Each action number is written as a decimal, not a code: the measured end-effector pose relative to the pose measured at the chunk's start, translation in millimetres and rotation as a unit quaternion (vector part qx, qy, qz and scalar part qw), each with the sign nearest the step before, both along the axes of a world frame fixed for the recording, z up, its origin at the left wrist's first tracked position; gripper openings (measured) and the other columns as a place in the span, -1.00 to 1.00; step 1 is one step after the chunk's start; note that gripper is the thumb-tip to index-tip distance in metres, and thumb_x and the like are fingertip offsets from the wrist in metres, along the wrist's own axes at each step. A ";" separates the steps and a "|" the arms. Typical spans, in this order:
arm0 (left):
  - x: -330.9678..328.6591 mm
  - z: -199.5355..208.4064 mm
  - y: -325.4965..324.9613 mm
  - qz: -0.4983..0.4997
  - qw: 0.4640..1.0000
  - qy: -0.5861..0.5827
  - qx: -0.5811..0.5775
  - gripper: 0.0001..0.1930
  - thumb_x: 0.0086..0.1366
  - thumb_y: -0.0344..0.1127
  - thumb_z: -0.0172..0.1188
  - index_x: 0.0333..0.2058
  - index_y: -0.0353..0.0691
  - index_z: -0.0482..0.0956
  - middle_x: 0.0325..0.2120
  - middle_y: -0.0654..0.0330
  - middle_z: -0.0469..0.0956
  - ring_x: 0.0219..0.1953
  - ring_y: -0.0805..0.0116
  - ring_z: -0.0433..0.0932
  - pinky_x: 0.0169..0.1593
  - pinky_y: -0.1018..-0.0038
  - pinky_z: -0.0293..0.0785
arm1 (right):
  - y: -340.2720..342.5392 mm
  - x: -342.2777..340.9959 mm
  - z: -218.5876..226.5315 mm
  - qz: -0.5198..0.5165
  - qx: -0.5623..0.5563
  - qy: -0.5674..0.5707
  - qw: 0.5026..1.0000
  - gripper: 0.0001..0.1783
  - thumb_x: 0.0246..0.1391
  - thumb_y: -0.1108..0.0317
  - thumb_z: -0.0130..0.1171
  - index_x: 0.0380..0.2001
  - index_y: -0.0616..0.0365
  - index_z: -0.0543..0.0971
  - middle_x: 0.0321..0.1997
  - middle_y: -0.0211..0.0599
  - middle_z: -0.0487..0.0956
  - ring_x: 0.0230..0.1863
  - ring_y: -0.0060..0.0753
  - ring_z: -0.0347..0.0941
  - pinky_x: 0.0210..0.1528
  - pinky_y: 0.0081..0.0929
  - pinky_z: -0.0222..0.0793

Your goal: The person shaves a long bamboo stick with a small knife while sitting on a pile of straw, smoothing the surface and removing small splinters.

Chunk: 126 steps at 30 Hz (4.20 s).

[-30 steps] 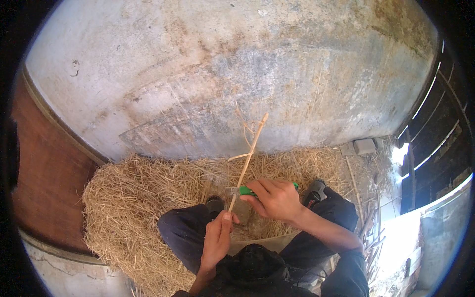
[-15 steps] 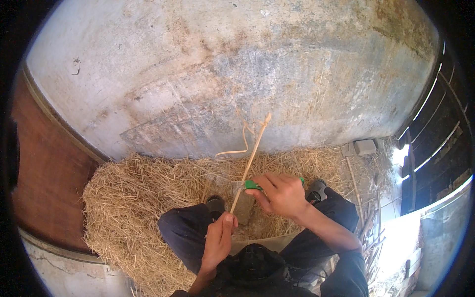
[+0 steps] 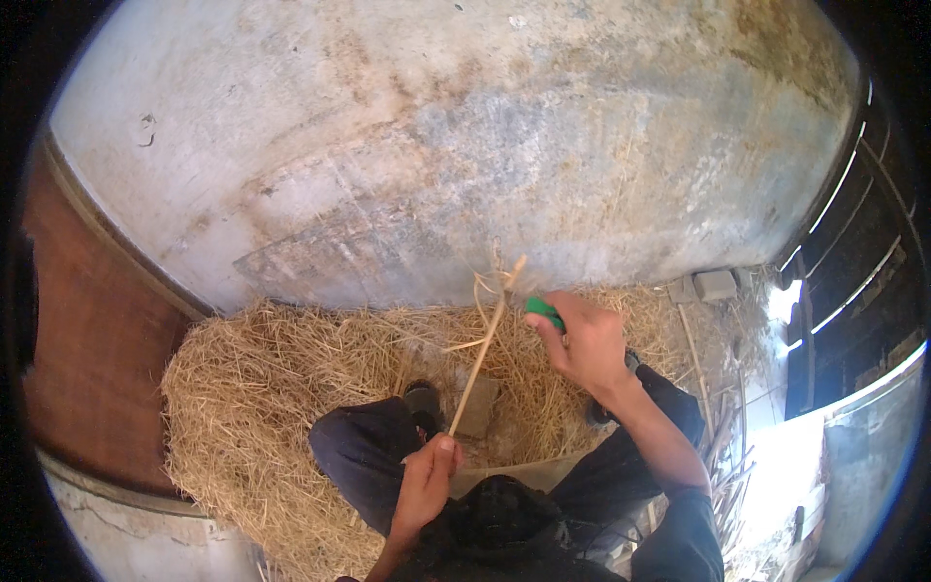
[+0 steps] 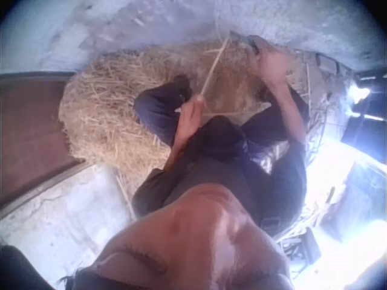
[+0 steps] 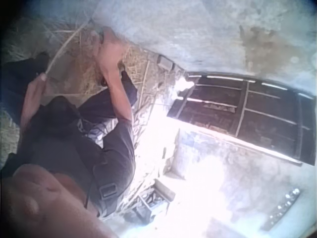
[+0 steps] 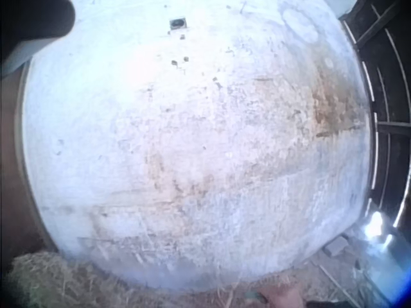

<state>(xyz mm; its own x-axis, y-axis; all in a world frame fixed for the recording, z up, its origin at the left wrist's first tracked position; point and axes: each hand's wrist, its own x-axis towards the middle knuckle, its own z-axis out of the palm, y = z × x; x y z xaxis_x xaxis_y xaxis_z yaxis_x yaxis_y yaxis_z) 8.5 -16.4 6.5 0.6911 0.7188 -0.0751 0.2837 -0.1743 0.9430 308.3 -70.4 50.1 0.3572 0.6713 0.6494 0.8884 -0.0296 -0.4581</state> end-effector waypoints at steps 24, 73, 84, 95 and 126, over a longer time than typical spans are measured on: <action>13.2 23.1 -0.5 0.001 0.997 0.040 0.061 -0.61 0.70 -0.18 -0.08 -0.29 -0.31 0.50 -0.64 -0.05 0.39 -0.58 -0.05 0.48 -0.38 0.15 0.36 | -0.3 -27.1 -8.5 0.072 0.018 -0.088 0.993 -0.72 0.16 0.20 0.51 -0.16 0.08 0.69 -0.36 -0.30 0.67 -0.48 -0.19 0.64 -0.48 -0.30 0.50; -40.8 -31.2 64.5 -0.237 0.952 0.063 -0.181 -0.39 0.72 0.12 -0.16 -0.26 -0.29 0.63 -0.63 0.38 0.24 -0.53 0.54 0.22 -0.38 0.47 0.24 | -21.9 59.2 18.9 0.257 -0.282 0.201 0.902 -0.67 0.01 0.34 0.64 -0.19 0.19 0.73 -0.26 -0.40 0.75 -0.18 -0.55 0.67 -0.12 -0.50 0.51; -38.0 -32.0 61.6 -0.229 0.950 0.058 -0.203 -0.37 0.73 0.13 -0.20 -0.20 -0.31 0.64 -0.62 0.39 0.21 -0.53 0.56 0.22 -0.40 0.51 0.23 | -4.9 41.9 2.8 0.234 -0.107 0.443 0.859 -0.88 0.33 0.42 0.34 -0.20 0.26 0.65 -0.31 -0.31 0.70 -0.17 -0.42 0.72 0.00 -0.40 0.54; 15.6 -16.4 44.0 -0.158 0.985 -0.060 -0.040 -0.61 0.71 -0.16 -0.02 0.17 -0.36 0.61 -0.40 0.29 0.54 -0.41 0.54 0.50 -0.31 0.47 0.49 | 5.9 26.0 -12.5 0.207 -0.104 0.473 0.850 -0.85 0.36 0.39 0.32 -0.13 0.24 0.64 -0.19 -0.25 0.74 -0.16 -0.38 0.75 0.07 -0.37 0.58; 50.5 39.5 34.4 -0.027 0.942 -0.062 0.328 -0.63 0.42 -0.39 0.36 0.16 -0.28 0.57 -0.11 0.05 0.60 -0.11 0.19 0.62 -0.02 0.27 0.57 | -5.6 32.8 2.3 0.180 -0.132 0.385 0.896 -0.72 0.30 0.26 0.46 -0.03 0.18 0.77 -0.30 -0.43 0.73 -0.26 -0.65 0.58 -0.14 -0.53 0.49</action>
<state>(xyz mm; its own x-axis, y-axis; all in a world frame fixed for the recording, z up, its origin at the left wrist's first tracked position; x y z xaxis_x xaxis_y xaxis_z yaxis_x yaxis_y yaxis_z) 59.0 17.9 46.0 0.7029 0.5459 0.4560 0.1527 -0.7420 0.6528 341.1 -76.0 52.4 0.3595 0.9271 0.1058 0.2867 -0.0018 -0.9580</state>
